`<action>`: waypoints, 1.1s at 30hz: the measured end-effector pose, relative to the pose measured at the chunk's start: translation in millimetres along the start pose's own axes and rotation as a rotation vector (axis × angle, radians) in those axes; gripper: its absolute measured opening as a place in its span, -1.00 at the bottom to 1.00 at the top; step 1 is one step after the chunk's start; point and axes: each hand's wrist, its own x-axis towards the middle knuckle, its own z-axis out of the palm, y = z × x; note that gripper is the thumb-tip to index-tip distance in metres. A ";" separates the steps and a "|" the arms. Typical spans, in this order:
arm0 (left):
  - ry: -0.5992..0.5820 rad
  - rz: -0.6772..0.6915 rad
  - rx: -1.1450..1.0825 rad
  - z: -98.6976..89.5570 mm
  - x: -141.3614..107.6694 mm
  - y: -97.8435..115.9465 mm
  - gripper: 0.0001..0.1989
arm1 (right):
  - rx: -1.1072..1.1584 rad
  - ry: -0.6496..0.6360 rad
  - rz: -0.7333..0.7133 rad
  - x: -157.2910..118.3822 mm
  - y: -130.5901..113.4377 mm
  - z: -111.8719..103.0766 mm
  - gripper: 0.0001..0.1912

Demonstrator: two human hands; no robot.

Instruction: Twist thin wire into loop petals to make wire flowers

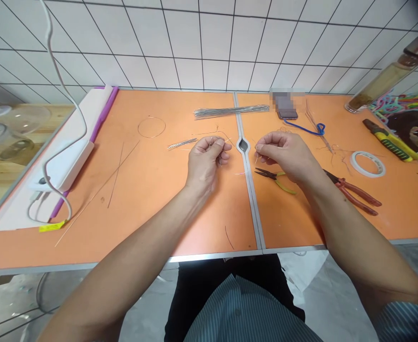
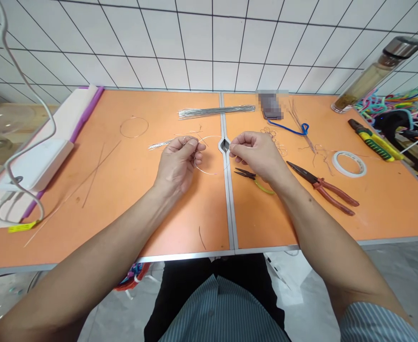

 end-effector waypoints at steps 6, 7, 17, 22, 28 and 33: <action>0.040 -0.019 -0.035 -0.2 2.2 6.7 -0.80 | 0.039 -0.153 0.055 3.0 3.0 -11.3 -0.71; 0.038 -0.018 -0.037 -0.3 2.1 7.7 -0.80 | 0.046 -0.128 0.045 3.3 3.3 -11.8 -0.71; 0.026 -0.010 -0.051 -1.0 3.3 6.9 -0.81 | 0.088 -0.100 0.019 0.5 4.9 -2.6 -0.83; -0.003 -0.022 -0.040 -0.8 2.4 5.8 -0.81 | 0.088 -0.049 0.019 0.1 4.2 -1.8 -0.88; -0.086 -0.012 0.070 -1.0 -0.6 4.9 -0.84 | 0.044 -0.050 -0.008 3.0 7.3 -6.4 -0.84; -0.157 -0.025 0.170 2.8 -5.8 5.2 -0.85 | -0.012 -0.039 -0.059 2.7 6.2 -5.1 -0.87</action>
